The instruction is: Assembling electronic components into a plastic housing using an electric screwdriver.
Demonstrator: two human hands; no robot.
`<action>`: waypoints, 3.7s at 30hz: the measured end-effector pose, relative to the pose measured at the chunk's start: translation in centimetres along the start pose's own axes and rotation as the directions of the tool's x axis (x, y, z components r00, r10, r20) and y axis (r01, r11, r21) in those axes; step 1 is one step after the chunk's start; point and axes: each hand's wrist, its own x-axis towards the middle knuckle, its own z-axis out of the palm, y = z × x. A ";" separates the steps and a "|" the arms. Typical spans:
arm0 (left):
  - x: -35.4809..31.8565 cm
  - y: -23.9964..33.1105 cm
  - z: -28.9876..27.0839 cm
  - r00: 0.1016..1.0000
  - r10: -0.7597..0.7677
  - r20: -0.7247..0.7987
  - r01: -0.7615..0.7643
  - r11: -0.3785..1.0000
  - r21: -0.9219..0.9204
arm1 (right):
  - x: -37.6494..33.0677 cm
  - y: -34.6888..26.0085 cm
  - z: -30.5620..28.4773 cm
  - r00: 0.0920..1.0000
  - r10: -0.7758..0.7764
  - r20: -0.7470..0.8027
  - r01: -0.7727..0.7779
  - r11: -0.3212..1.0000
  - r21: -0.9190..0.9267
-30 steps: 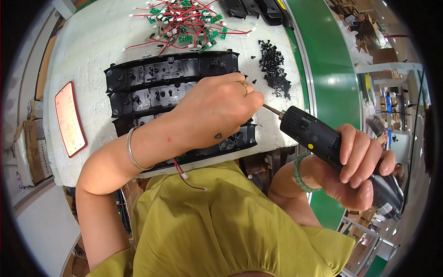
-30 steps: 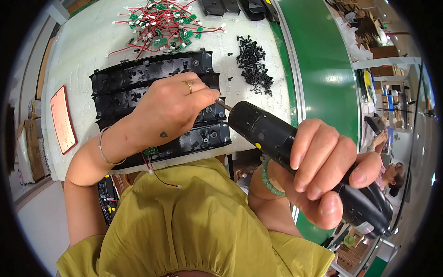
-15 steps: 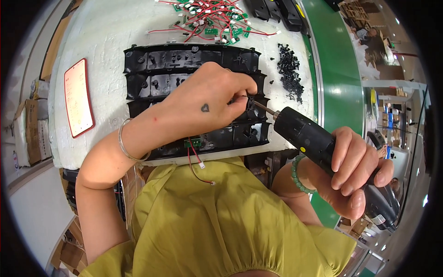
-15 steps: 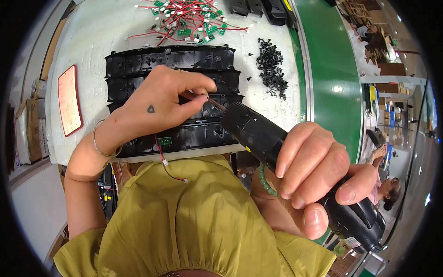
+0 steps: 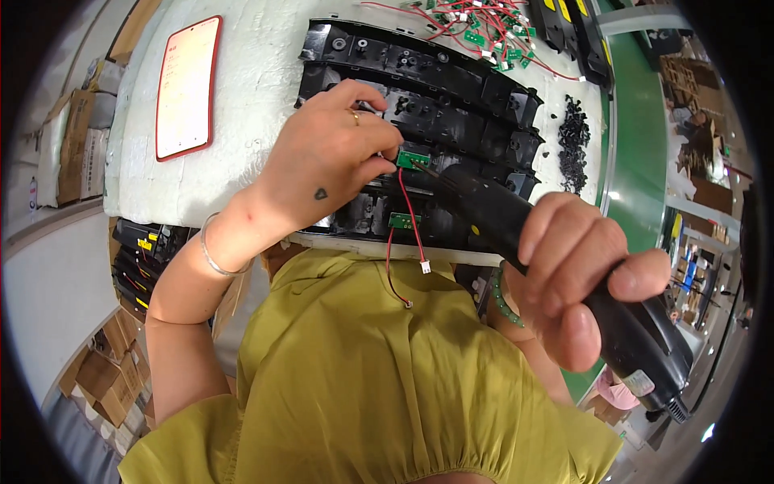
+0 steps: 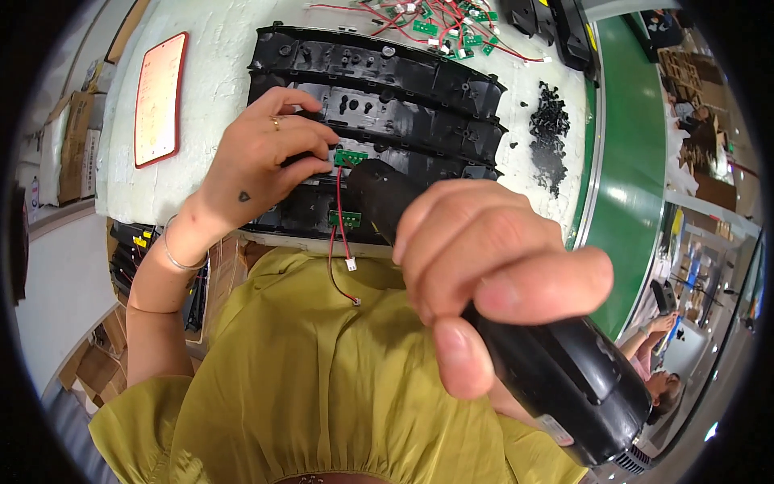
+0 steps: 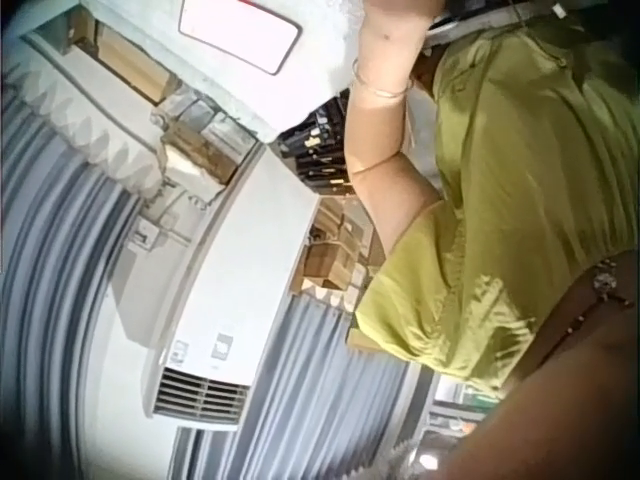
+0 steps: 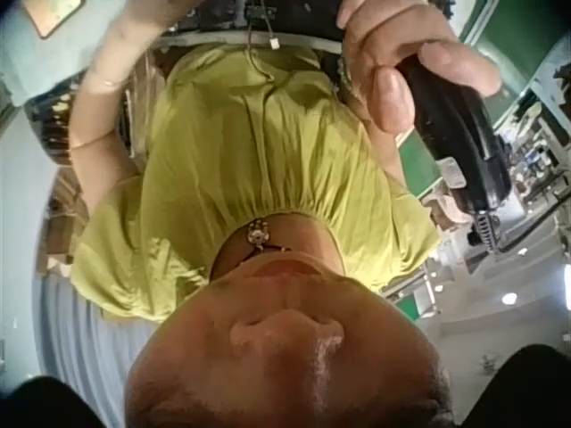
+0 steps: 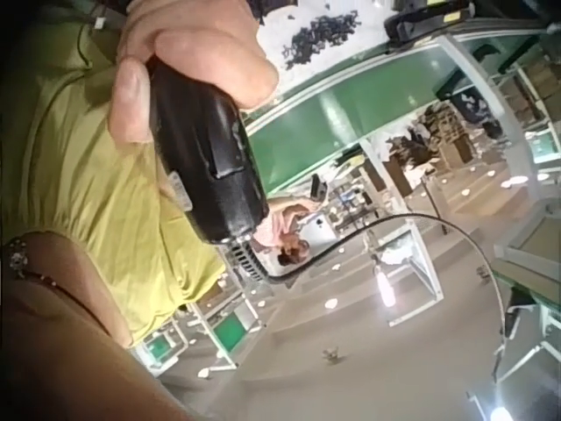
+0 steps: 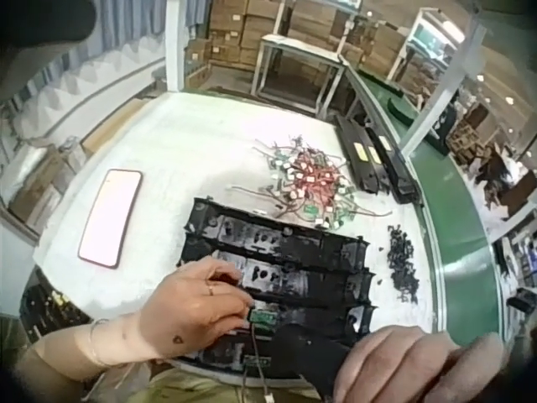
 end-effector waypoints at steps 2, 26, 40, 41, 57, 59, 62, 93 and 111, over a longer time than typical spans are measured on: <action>0.0 -0.1 0.3 1.000 -0.007 0.002 0.007 1.000 -0.003 | 0.0 0.7 0.3 1.000 0.006 0.010 -0.006 1.000 -0.001; -0.6 -0.6 0.8 0.999 -0.048 -0.005 0.046 0.981 -0.190 | 2.6 2.5 2.1 0.977 0.048 0.209 -0.025 0.993 -0.112; -0.4 2.7 -1.4 0.818 -0.449 0.360 0.403 0.000 -0.915 | 2.8 -1.6 1.9 0.909 -0.330 -0.256 0.388 0.894 0.226; -0.5 2.7 -1.1 0.815 -0.428 0.391 0.364 -0.148 -0.920 | 2.8 -1.6 1.8 0.907 -0.359 -0.222 0.406 0.885 0.227; -1.6 2.9 0.0 0.833 -0.288 0.473 0.362 -0.364 -0.858 | 2.4 -1.9 2.2 0.911 -0.328 -0.249 0.389 0.883 0.262; -1.5 3.2 -0.6 0.838 -0.285 0.465 0.364 -0.341 -0.867 | 2.1 -2.1 2.6 0.896 -0.342 -0.283 0.420 0.860 0.290; -1.0 3.2 -1.6 0.799 -0.317 0.512 0.491 -0.147 -0.858 | 2.2 -1.5 2.1 0.928 -0.308 -0.208 0.348 0.917 0.196; 0.8 -0.1 1.2 0.997 -0.065 -0.029 0.063 0.996 -0.070 | 1.2 4.4 2.2 0.972 -0.233 -0.001 0.233 0.971 0.046; 3.2 2.3 -0.2 0.995 -0.079 0.062 0.077 0.997 0.029 | -5.3 -2.1 -12.7 0.626 -0.313 -0.714 -0.046 0.899 -0.435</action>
